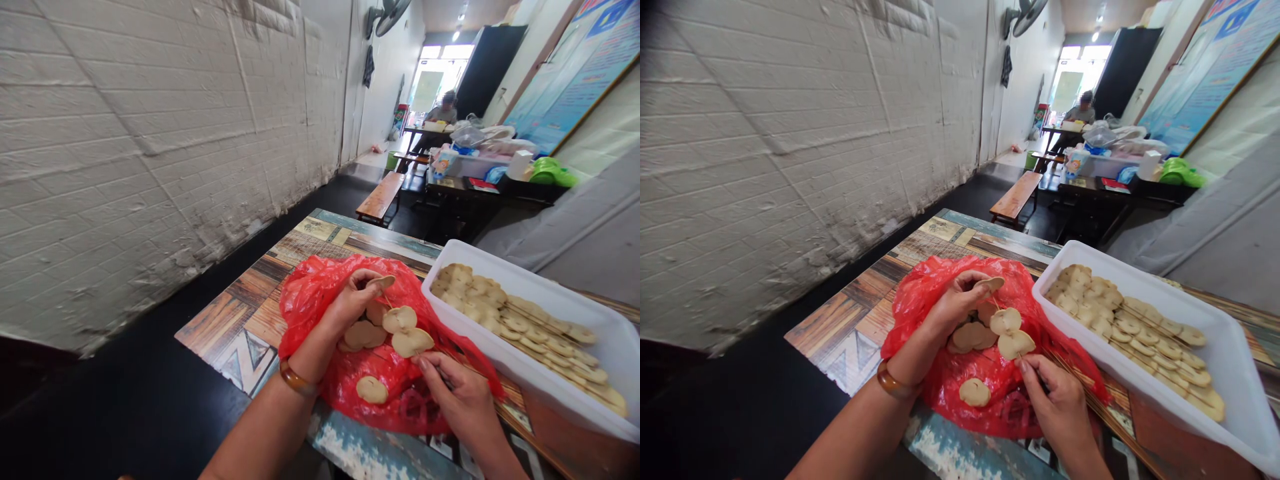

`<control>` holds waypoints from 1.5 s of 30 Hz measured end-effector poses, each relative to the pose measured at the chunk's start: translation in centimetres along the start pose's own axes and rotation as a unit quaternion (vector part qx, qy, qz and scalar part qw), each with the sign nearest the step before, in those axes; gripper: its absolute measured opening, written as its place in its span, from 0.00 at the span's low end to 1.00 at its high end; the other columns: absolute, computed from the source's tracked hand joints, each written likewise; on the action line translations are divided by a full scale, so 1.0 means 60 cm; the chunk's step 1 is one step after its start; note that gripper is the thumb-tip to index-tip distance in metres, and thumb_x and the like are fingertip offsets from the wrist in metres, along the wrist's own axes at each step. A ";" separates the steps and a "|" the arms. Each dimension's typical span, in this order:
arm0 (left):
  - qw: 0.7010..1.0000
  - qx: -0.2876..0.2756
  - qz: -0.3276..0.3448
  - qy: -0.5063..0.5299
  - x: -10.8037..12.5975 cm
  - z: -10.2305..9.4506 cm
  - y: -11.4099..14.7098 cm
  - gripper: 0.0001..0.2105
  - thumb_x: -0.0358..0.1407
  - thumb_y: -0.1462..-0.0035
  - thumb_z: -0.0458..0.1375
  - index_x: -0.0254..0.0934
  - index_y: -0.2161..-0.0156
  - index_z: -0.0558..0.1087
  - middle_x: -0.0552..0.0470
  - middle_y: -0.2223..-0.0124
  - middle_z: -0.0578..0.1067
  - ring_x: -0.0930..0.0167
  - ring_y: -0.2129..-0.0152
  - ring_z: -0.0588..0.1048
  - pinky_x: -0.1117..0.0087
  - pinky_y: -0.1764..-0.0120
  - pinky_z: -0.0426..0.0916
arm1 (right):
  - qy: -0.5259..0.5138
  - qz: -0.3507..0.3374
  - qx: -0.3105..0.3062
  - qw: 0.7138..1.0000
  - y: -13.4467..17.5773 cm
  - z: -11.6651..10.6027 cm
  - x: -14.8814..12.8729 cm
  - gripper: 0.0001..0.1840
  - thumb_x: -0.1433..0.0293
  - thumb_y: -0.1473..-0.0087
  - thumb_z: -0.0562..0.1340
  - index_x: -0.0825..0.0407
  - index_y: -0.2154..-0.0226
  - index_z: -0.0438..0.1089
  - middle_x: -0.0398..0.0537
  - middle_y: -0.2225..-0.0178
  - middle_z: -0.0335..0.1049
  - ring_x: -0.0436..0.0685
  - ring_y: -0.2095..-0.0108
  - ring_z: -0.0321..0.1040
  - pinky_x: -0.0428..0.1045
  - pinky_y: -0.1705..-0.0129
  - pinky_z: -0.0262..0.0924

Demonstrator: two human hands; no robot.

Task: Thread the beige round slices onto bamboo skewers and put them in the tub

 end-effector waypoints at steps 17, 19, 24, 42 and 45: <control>0.992 -0.048 -0.051 0.109 -0.020 -0.007 0.003 0.10 0.39 0.53 0.63 0.35 0.67 0.71 0.54 0.69 0.70 0.77 0.72 0.67 0.75 0.67 0.60 | 0.041 -0.044 0.024 0.998 0.005 -0.005 0.007 0.16 0.58 0.44 0.56 0.48 0.71 0.76 0.48 0.69 0.79 0.60 0.68 0.76 0.49 0.67 0.71; 0.992 -0.050 -0.046 0.107 -0.021 -0.009 0.003 0.10 0.39 0.52 0.62 0.35 0.66 0.71 0.55 0.69 0.70 0.77 0.73 0.66 0.76 0.67 0.60 | 0.060 -0.057 0.032 0.996 0.005 -0.005 0.008 0.15 0.59 0.44 0.57 0.48 0.71 0.76 0.49 0.68 0.79 0.60 0.67 0.76 0.48 0.66 0.71; 0.993 -0.039 -0.051 0.099 -0.024 -0.012 0.003 0.09 0.38 0.52 0.62 0.35 0.67 0.71 0.55 0.71 0.68 0.77 0.75 0.64 0.76 0.68 0.60 | 0.085 -0.081 0.048 0.992 0.007 -0.004 0.006 0.18 0.59 0.43 0.54 0.50 0.70 0.75 0.48 0.68 0.79 0.59 0.68 0.76 0.49 0.65 0.71; 0.990 -0.018 -0.080 0.115 -0.027 -0.012 0.000 0.08 0.36 0.56 0.63 0.36 0.70 0.71 0.56 0.75 0.67 0.78 0.78 0.61 0.77 0.73 0.58 | 0.066 -0.070 0.044 0.994 0.009 -0.002 0.016 0.12 0.60 0.44 0.57 0.45 0.68 0.74 0.47 0.67 0.79 0.61 0.66 0.76 0.52 0.61 0.70; 0.990 -0.028 -0.080 0.112 -0.032 -0.012 0.000 0.08 0.37 0.55 0.62 0.36 0.69 0.72 0.55 0.73 0.68 0.77 0.77 0.63 0.76 0.72 0.59 | 0.069 -0.077 0.036 0.994 0.008 -0.001 0.015 0.11 0.61 0.44 0.57 0.45 0.67 0.74 0.47 0.66 0.79 0.61 0.66 0.76 0.52 0.61 0.71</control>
Point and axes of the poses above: each hand's wrist, its own y-axis away from the middle knuckle, its own z-axis out of the palm, x = y × z, the point moved 6 cm from there along -y, towards the middle knuckle
